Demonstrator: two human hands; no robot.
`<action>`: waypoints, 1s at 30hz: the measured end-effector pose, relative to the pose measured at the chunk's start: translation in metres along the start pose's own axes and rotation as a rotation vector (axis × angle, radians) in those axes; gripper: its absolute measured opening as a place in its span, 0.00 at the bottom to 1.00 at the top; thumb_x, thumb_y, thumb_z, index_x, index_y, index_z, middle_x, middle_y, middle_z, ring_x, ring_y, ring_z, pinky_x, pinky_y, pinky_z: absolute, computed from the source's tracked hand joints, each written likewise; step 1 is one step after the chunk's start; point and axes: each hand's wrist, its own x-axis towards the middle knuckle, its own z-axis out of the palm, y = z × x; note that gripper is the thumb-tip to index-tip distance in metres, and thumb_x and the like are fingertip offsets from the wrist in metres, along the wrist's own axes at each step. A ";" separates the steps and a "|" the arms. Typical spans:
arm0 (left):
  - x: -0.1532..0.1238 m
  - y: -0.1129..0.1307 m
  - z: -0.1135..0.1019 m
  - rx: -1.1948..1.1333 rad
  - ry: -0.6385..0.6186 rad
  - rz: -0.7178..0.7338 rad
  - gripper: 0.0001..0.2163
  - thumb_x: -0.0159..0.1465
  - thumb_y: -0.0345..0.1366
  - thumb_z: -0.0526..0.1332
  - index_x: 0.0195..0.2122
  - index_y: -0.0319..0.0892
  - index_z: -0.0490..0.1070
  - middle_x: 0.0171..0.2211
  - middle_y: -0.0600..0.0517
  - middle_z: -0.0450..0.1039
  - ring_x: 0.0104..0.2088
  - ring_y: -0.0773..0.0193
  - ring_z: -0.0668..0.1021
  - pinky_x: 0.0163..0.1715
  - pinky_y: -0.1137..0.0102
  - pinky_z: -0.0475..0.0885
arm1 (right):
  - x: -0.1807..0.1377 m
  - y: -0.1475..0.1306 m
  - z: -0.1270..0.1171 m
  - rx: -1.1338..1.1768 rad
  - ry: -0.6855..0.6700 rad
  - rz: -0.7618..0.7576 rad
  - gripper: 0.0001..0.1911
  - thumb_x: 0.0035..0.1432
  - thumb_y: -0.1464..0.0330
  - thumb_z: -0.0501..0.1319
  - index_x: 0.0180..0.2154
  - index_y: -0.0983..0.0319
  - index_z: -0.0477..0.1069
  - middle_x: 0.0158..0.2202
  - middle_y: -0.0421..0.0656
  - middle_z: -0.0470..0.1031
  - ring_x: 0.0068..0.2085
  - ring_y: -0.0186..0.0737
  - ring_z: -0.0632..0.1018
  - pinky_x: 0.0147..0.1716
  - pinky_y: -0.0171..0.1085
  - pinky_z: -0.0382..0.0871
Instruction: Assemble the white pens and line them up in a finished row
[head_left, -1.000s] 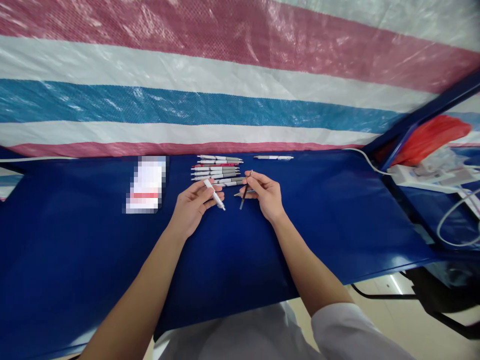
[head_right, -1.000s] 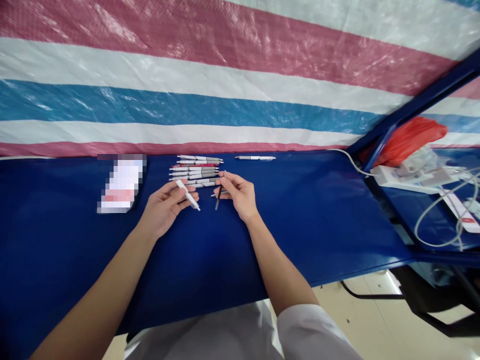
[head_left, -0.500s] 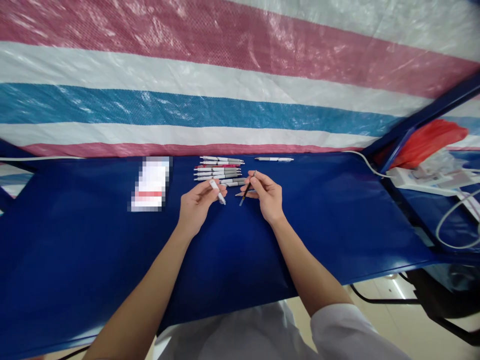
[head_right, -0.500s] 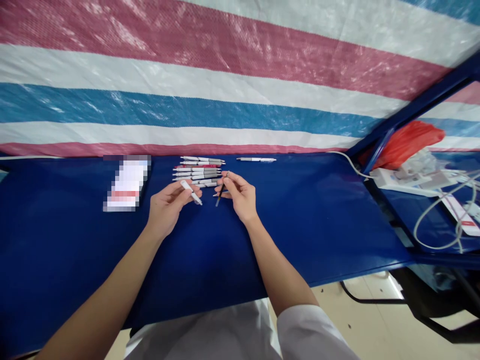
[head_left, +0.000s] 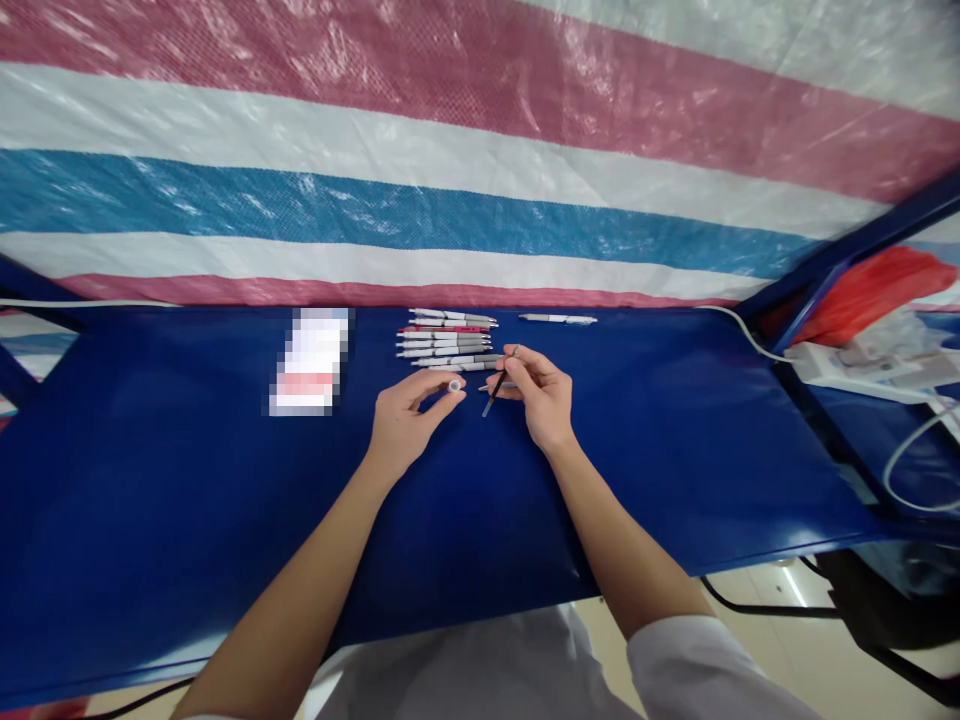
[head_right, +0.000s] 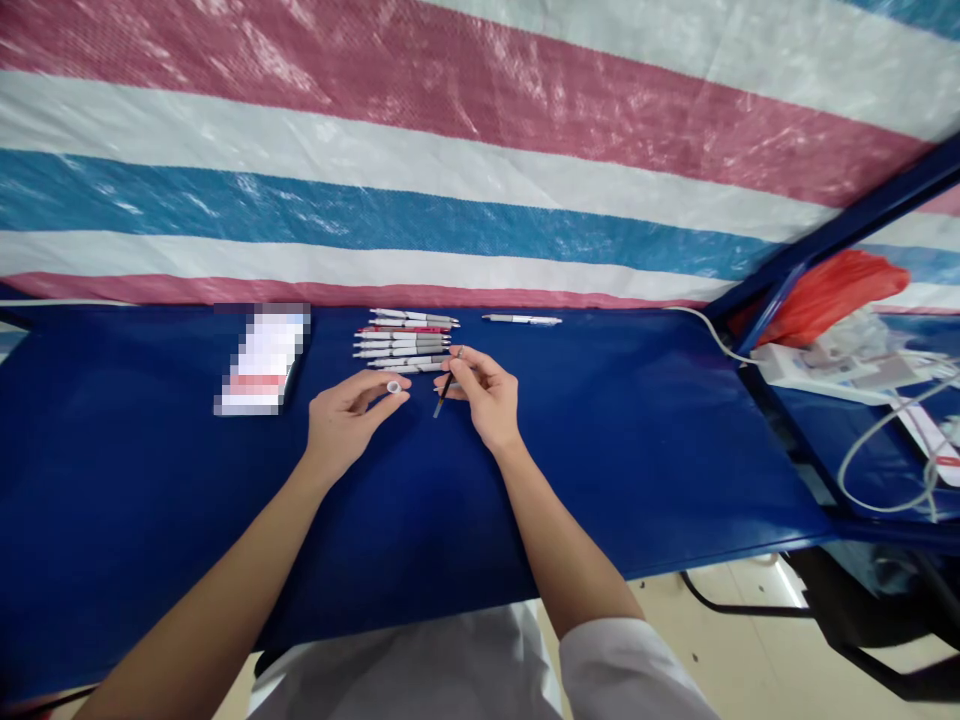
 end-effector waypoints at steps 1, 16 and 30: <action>0.000 0.000 0.000 0.038 -0.023 0.021 0.04 0.59 0.36 0.69 0.35 0.47 0.80 0.36 0.52 0.80 0.39 0.58 0.81 0.47 0.65 0.75 | 0.000 0.000 0.000 -0.001 -0.002 0.003 0.17 0.51 0.57 0.68 0.41 0.57 0.76 0.34 0.39 0.80 0.31 0.37 0.82 0.34 0.40 0.82; 0.001 0.008 0.003 -0.055 -0.032 -0.088 0.04 0.55 0.35 0.71 0.32 0.47 0.82 0.34 0.52 0.80 0.37 0.57 0.80 0.45 0.65 0.75 | 0.000 -0.003 0.002 0.005 -0.029 0.038 0.18 0.50 0.56 0.69 0.41 0.57 0.76 0.35 0.39 0.81 0.35 0.39 0.83 0.35 0.40 0.81; 0.013 -0.004 -0.002 -0.559 0.026 -0.426 0.16 0.52 0.37 0.74 0.41 0.40 0.78 0.35 0.50 0.79 0.37 0.57 0.82 0.46 0.54 0.78 | 0.009 0.002 -0.004 0.150 -0.053 0.191 0.19 0.49 0.57 0.70 0.43 0.57 0.76 0.37 0.39 0.82 0.36 0.38 0.84 0.33 0.36 0.81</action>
